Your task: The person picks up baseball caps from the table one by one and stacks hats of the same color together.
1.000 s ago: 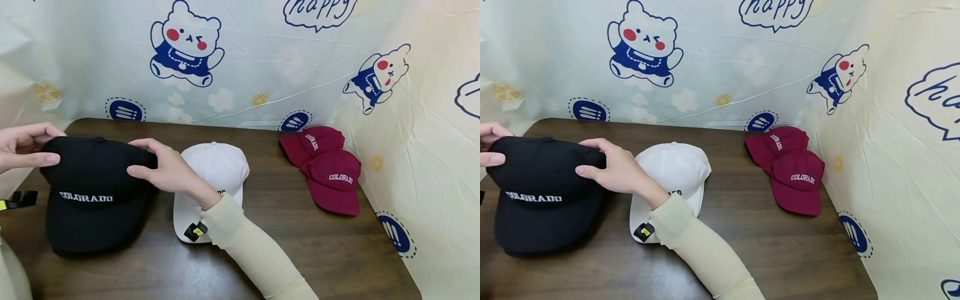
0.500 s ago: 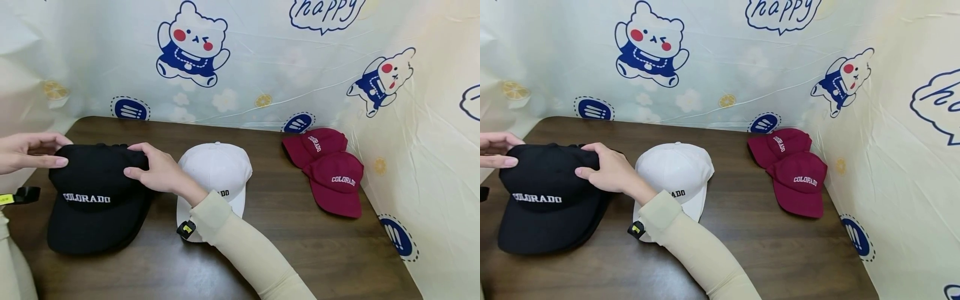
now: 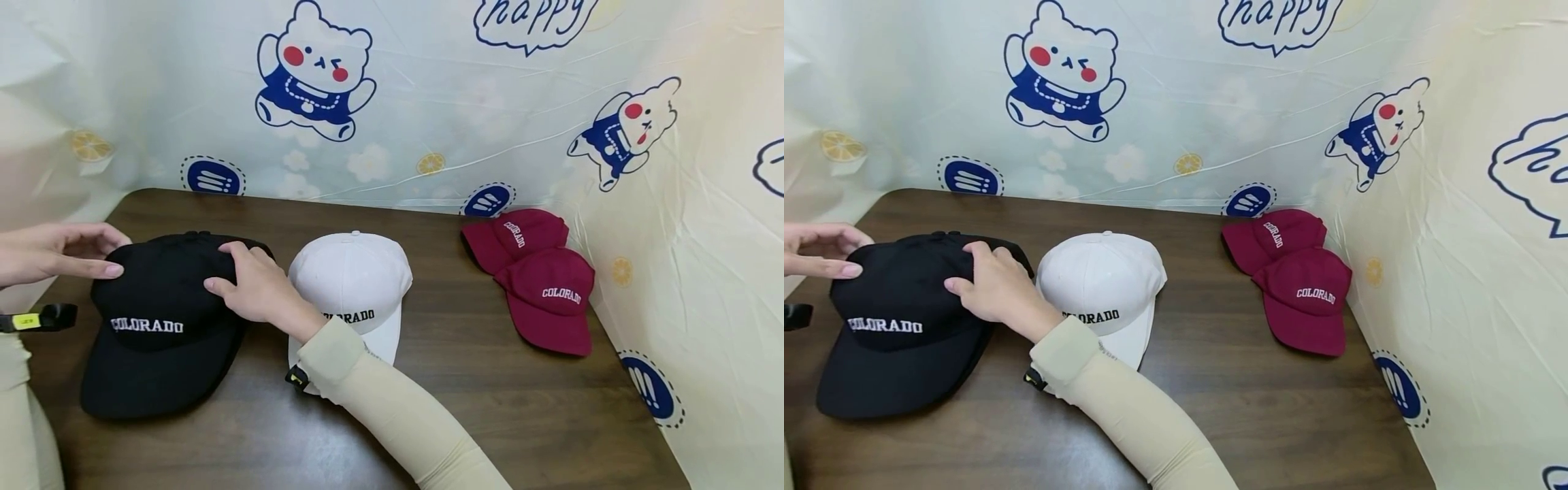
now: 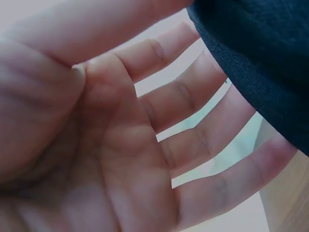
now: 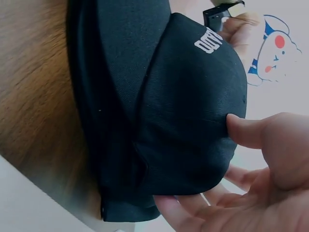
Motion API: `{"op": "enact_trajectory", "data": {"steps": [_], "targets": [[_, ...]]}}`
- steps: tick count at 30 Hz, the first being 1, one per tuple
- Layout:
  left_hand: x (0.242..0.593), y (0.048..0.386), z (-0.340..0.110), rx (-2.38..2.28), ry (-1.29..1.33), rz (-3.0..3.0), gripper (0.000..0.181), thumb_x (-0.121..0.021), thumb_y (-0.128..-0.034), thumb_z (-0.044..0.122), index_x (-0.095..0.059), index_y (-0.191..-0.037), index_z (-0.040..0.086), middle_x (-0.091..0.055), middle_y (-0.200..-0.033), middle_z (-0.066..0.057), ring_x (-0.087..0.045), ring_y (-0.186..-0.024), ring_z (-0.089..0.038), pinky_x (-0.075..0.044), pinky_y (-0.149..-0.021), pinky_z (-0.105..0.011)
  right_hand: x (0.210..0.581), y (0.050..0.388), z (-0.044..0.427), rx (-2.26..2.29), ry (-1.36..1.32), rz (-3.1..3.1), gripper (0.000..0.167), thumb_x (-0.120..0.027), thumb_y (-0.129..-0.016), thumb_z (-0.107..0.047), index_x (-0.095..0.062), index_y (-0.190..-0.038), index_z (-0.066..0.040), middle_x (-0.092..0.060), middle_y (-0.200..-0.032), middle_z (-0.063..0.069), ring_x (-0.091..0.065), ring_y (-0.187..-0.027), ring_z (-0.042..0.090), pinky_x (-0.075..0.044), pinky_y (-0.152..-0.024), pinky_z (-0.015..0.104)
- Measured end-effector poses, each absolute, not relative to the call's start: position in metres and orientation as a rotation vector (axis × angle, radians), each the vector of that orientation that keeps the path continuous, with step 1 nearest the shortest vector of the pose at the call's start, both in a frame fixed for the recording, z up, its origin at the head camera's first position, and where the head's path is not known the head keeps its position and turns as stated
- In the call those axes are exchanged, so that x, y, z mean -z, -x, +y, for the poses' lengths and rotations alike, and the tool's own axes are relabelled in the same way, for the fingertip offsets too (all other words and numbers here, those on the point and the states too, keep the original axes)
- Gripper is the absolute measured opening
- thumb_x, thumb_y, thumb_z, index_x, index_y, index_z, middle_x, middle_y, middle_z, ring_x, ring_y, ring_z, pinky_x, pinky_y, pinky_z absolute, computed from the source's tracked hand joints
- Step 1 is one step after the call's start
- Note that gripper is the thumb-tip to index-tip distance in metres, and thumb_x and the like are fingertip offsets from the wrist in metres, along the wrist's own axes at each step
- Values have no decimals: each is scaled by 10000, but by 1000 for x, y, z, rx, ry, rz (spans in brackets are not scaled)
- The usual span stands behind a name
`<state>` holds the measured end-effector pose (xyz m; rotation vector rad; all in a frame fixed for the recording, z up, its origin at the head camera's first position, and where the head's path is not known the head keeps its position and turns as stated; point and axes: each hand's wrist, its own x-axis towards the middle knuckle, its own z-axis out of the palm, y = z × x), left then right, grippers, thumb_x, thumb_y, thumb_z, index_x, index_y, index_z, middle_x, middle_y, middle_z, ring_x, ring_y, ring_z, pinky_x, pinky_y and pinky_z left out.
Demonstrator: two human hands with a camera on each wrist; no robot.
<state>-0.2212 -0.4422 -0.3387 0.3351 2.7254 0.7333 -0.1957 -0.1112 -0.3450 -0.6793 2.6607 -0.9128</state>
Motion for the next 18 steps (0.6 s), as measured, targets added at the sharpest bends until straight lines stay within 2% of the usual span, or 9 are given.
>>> {"op": "enact_trajectory", "data": {"steps": [2, 6, 9, 12, 15, 18], "targets": [[337, 221, -441, -723, -319, 2718, 457, -757, -1004, 170, -549, -1336, -64, -627, -1108, -90, -495, -892, 83, -460, -728, -167, 347, 195, -114, 885, 656, 2686, 599, -599, -1073, -484, -402, -1615, -326, -480, -1564, -82, -484, -1409, 46, -423, -1125, 228], [336, 221, -438, -701, -284, 2704, 523, -758, -1004, 183, -492, -1367, -85, -574, -1239, -177, -437, -900, 138, -463, -728, -174, 351, 192, -119, 831, 610, 2742, 611, -601, -1065, -507, -391, -1617, -350, -469, -1562, -55, -522, -1388, 84, -441, -1114, 238], [335, 221, -437, -694, -272, 2696, 530, -755, -1008, 189, -479, -1371, -81, -552, -1260, -178, -451, -899, 105, -467, -732, -189, 353, 189, -123, 807, 564, 2793, 624, -607, -1056, -523, -369, -1615, -382, -466, -1536, -51, -541, -1345, 99, -476, -1062, 246], [336, 222, -438, -703, -279, 2698, 498, -755, -1003, 162, -493, -1353, -76, -561, -1225, -157, -486, -895, 43, -476, -736, -204, 356, 186, -127, 781, 544, 2867, 608, -620, -1046, -524, -365, -1585, -402, -474, -1441, -60, -525, -1226, 99, -487, -953, 233], [339, 224, -438, -721, -293, 2716, 439, -761, -993, 126, -531, -1310, -73, -590, -1176, -137, -513, -881, -11, -485, -737, -210, 358, 184, -130, 718, 560, 2960, 540, -628, -1041, -521, -408, -1520, -408, -460, -1300, -76, -450, -1090, 96, -433, -834, 213], [341, 225, -440, -732, -290, 2734, 407, -760, -993, 121, -552, -1283, -74, -611, -1155, -139, -511, -876, -11, -486, -734, -213, 360, 182, -133, 654, 601, 3018, 474, -623, -1049, -504, -457, -1479, -392, -442, -1232, -81, -406, -1031, 92, -391, -775, 193]]}}
